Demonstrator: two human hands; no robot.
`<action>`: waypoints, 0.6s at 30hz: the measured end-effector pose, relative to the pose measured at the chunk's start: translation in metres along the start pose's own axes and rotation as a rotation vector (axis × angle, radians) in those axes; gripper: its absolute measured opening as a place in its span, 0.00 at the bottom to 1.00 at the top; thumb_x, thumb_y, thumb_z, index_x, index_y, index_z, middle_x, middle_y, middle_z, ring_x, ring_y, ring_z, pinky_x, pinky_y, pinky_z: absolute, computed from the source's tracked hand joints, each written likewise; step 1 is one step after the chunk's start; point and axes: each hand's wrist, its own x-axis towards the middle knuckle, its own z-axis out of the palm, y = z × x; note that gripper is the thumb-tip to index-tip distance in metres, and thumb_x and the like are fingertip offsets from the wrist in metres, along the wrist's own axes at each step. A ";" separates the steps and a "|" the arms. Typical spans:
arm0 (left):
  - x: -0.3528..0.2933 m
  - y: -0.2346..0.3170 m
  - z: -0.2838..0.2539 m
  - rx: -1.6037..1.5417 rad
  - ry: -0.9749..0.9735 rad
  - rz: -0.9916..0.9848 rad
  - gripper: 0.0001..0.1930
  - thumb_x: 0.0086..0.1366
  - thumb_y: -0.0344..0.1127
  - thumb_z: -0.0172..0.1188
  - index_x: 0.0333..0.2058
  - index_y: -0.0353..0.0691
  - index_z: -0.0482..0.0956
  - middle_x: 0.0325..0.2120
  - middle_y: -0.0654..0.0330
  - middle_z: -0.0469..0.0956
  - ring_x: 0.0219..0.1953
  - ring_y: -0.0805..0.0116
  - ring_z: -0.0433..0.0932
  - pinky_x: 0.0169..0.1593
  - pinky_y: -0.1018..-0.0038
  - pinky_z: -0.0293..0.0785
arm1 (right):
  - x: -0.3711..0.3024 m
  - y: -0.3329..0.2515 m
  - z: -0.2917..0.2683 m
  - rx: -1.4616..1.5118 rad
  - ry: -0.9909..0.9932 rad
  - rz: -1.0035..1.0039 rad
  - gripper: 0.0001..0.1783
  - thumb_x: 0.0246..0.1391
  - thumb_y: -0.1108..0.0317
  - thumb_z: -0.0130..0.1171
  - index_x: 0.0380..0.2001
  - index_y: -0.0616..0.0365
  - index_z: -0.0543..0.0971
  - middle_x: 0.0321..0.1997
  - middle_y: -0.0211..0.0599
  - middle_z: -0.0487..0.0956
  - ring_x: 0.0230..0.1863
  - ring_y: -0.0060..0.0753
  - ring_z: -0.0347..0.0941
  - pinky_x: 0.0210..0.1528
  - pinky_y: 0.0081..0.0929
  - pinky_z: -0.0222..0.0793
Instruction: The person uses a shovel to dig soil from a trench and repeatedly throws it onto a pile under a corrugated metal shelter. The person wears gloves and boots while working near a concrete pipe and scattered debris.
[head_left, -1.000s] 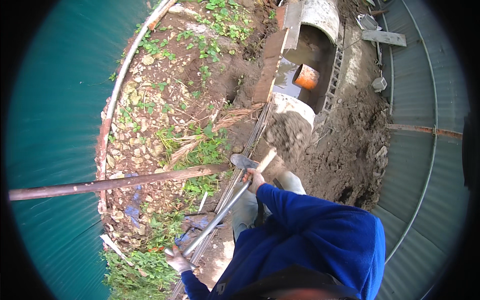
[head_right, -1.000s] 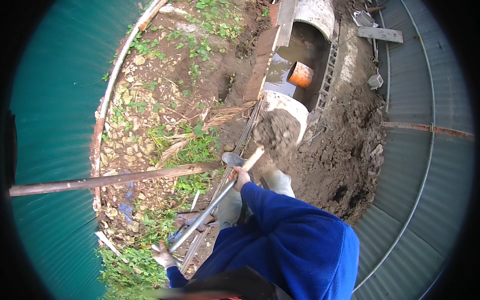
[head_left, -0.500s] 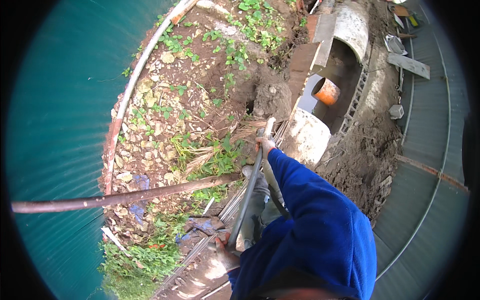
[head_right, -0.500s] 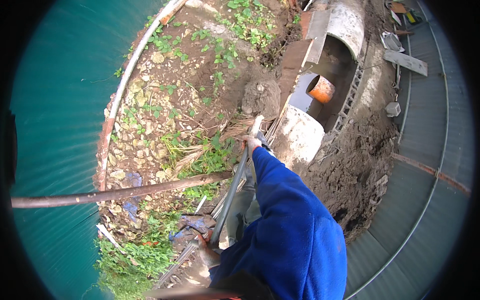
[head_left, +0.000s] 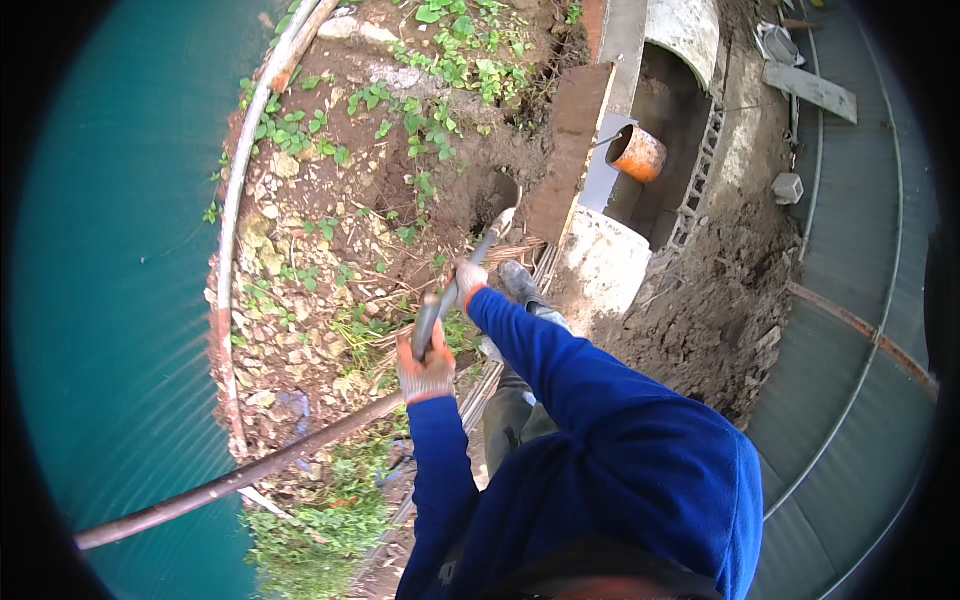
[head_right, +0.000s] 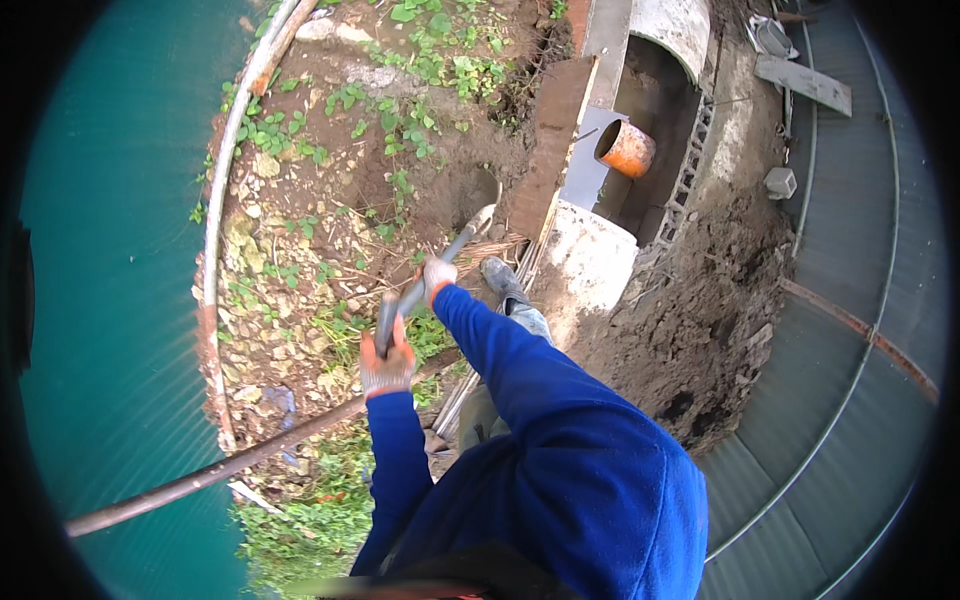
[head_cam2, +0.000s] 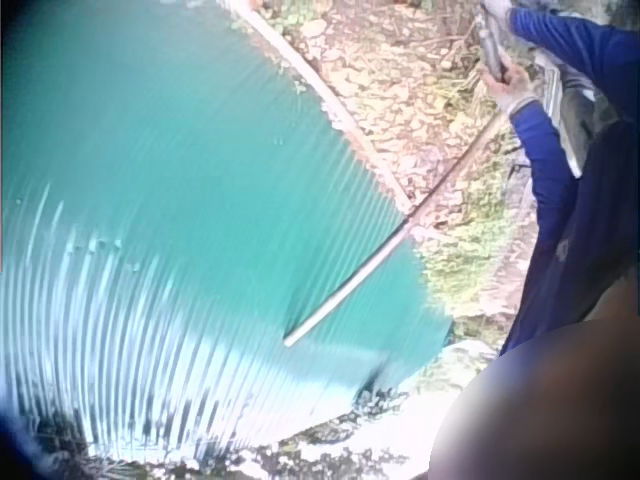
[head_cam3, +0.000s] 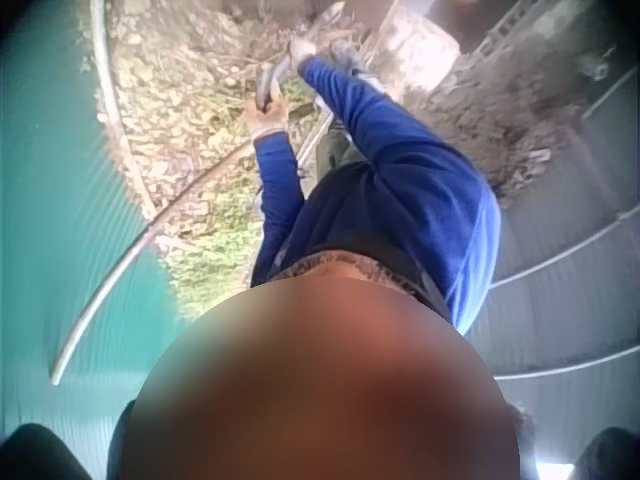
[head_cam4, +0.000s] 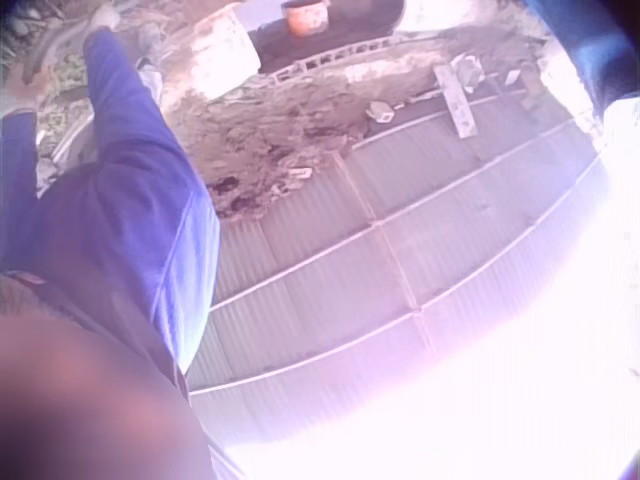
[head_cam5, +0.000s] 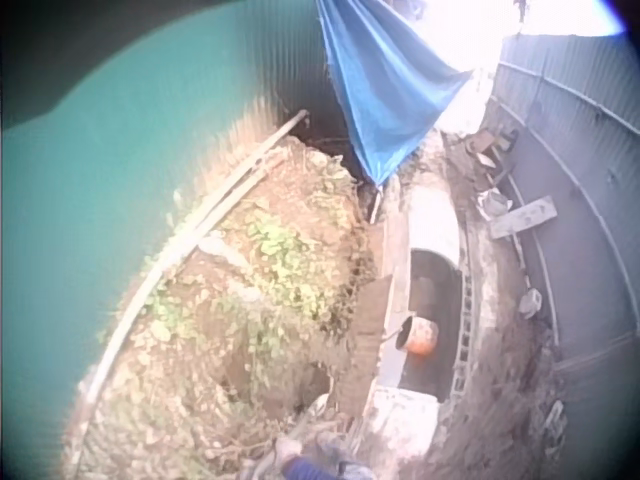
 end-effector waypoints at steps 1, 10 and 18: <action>-0.016 0.004 -0.015 -0.241 0.030 -0.172 0.13 0.81 0.40 0.50 0.44 0.35 0.77 0.27 0.63 0.79 0.27 0.74 0.77 0.28 0.77 0.70 | -0.015 0.012 -0.002 0.081 0.070 -0.028 0.10 0.61 0.67 0.58 0.26 0.57 0.72 0.17 0.36 0.73 0.15 0.36 0.69 0.18 0.36 0.68; -0.203 -0.016 -0.087 -0.076 0.105 0.020 0.07 0.75 0.32 0.56 0.44 0.35 0.71 0.46 0.51 0.75 0.60 0.55 0.75 0.51 0.53 0.86 | -0.168 0.065 -0.127 -0.037 -0.078 0.151 0.11 0.63 0.64 0.60 0.30 0.57 0.73 0.18 0.35 0.72 0.16 0.34 0.71 0.19 0.35 0.72; -0.277 -0.031 -0.106 -0.112 -0.069 0.067 0.10 0.70 0.30 0.63 0.45 0.38 0.71 0.47 0.52 0.76 0.60 0.56 0.77 0.57 0.57 0.80 | -0.189 0.122 -0.198 0.106 -0.279 0.274 0.14 0.67 0.61 0.57 0.26 0.52 0.73 0.17 0.32 0.72 0.16 0.34 0.68 0.23 0.33 0.72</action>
